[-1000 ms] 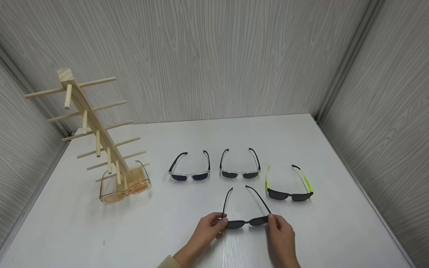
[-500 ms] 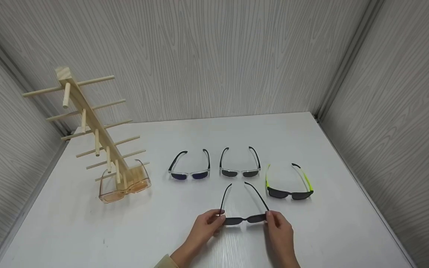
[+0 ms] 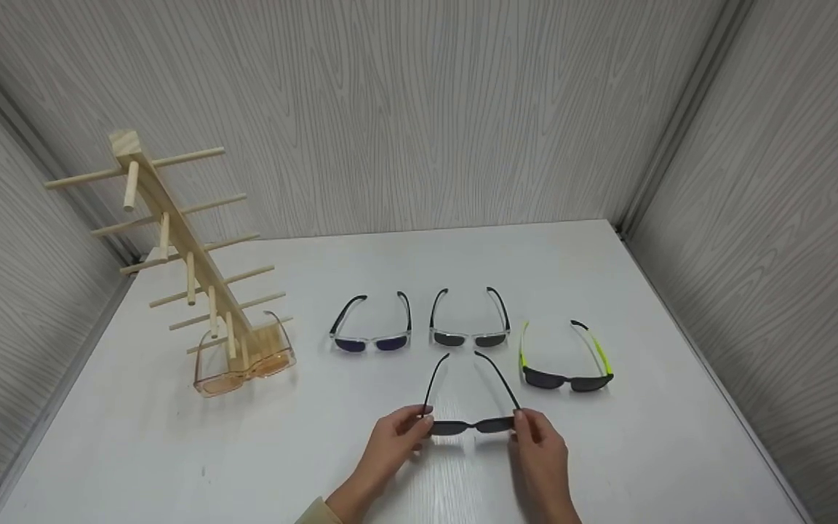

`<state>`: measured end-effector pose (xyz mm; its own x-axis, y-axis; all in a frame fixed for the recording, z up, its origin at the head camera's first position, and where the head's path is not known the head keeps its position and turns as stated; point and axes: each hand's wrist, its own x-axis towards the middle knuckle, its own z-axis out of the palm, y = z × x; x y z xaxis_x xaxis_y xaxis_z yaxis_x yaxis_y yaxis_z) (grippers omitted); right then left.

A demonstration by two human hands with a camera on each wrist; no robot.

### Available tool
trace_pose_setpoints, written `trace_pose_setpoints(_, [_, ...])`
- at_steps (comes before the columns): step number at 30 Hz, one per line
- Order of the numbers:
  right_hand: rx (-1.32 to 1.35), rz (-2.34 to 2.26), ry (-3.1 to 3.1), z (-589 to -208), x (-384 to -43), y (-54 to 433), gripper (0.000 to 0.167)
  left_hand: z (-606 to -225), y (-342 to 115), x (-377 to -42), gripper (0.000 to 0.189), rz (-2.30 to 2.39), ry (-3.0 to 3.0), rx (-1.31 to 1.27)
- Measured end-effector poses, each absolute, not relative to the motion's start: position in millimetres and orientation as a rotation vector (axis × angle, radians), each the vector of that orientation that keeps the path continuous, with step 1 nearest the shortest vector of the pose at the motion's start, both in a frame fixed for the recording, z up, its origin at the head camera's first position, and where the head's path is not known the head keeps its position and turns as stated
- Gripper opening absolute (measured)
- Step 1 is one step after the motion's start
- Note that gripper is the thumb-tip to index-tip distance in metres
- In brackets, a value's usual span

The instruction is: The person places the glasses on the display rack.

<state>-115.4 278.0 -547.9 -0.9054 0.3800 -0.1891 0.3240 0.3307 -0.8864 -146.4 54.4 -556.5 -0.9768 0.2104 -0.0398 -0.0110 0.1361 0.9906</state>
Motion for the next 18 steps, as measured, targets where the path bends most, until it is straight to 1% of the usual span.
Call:
trace_pose_setpoints(10, [-0.642, 1.694, -2.52, -544.3, -120.1, 269.3, 0.046, -552.6, 44.3, -146.7, 0.034, 1.978, 2.287, 0.192])
trace_pose_setpoints(18, [-0.557, 1.773, -2.456, -542.2, -122.9, 261.4, 0.042, -551.1, 36.0, -147.3, 0.037, 1.981, 2.322, 0.163])
